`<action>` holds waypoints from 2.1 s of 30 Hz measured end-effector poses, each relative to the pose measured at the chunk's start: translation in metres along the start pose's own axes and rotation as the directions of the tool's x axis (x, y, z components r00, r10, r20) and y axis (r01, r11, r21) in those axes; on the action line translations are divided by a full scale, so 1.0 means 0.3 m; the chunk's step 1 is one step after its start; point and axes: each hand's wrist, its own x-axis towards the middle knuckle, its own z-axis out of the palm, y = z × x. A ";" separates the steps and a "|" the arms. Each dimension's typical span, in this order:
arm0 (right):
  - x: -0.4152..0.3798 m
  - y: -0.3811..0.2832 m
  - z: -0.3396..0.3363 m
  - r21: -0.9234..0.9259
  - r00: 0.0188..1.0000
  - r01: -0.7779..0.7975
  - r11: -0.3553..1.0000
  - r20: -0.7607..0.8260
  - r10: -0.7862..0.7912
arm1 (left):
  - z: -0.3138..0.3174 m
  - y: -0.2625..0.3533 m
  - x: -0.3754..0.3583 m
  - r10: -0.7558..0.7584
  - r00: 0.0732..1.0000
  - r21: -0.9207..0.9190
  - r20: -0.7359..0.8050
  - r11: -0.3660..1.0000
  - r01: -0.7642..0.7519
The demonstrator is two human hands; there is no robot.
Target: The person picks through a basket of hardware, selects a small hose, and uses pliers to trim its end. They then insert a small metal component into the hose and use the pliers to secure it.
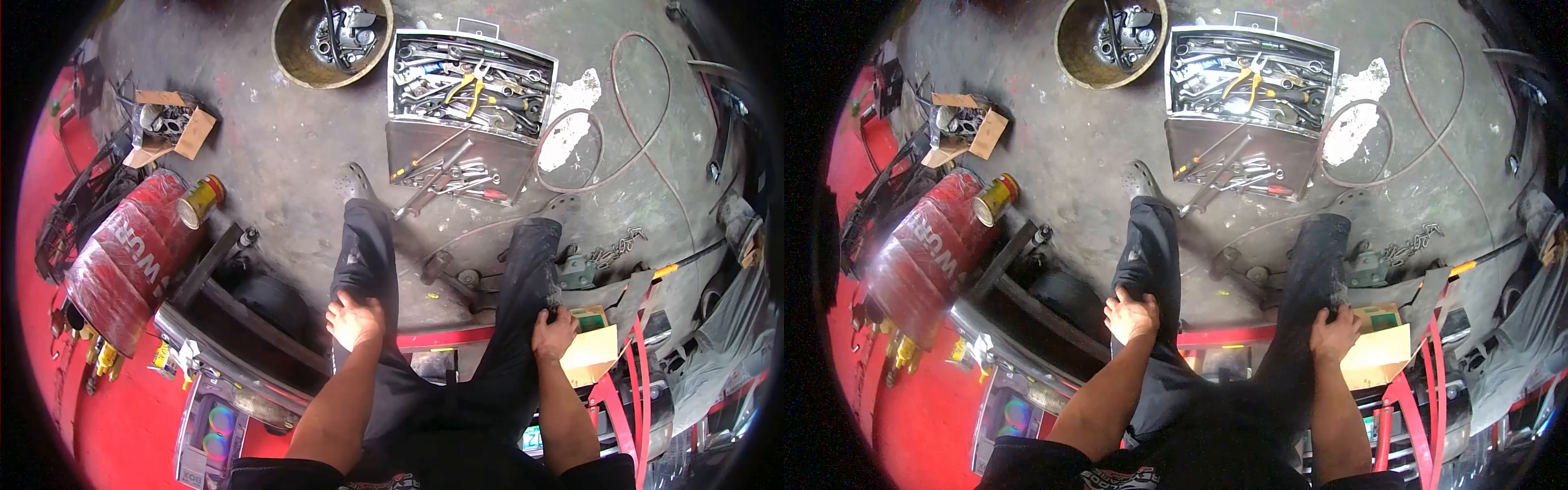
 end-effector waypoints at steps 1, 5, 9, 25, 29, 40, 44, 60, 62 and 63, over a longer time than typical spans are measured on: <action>-0.001 -0.002 0.000 -0.001 1.000 -0.003 1.000 0.004 0.003 | 0.000 0.000 0.001 0.000 1.000 -0.001 -0.001 1.000 0.000; -0.012 -0.011 -0.007 0.019 0.999 -0.032 0.999 0.009 0.032 | -0.011 0.002 0.001 -0.002 1.000 0.003 0.004 1.000 0.002; -0.014 -0.008 -0.007 0.031 0.999 -0.040 0.999 0.018 0.040 | -0.009 0.006 0.001 -0.006 1.000 0.009 -0.008 1.000 0.006; -0.013 -0.036 0.024 0.028 0.992 -0.083 0.996 0.101 0.080 | 0.013 0.003 -0.003 -0.011 1.000 0.036 0.007 0.999 0.011; -0.018 -0.049 0.026 0.016 0.991 -0.078 0.997 0.114 0.075 | 0.019 -0.003 0.004 -0.003 1.000 0.043 -0.002 0.999 0.004; -0.020 -0.069 0.014 0.018 0.984 -0.135 0.991 0.120 0.132 | 0.005 -0.005 0.011 -0.001 1.000 0.040 0.011 0.999 0.001; -0.022 -0.063 0.018 0.020 0.989 -0.105 0.994 0.108 0.102 | 0.007 -0.006 0.005 -0.005 1.000 0.042 0.004 0.999 0.005; -0.021 -0.064 0.042 0.011 0.985 -0.133 0.991 0.108 0.131 | 0.026 -0.009 0.019 -0.002 1.000 0.055 0.009 0.998 0.001; -0.017 -0.058 0.046 0.008 0.985 -0.128 0.992 0.119 0.126 | 0.033 -0.010 0.023 -0.003 1.000 0.060 0.012 0.998 0.003; -0.015 -0.054 0.049 0.007 0.986 -0.117 0.993 0.122 0.116 | 0.033 -0.009 0.024 -0.005 1.000 0.062 0.014 0.998 0.004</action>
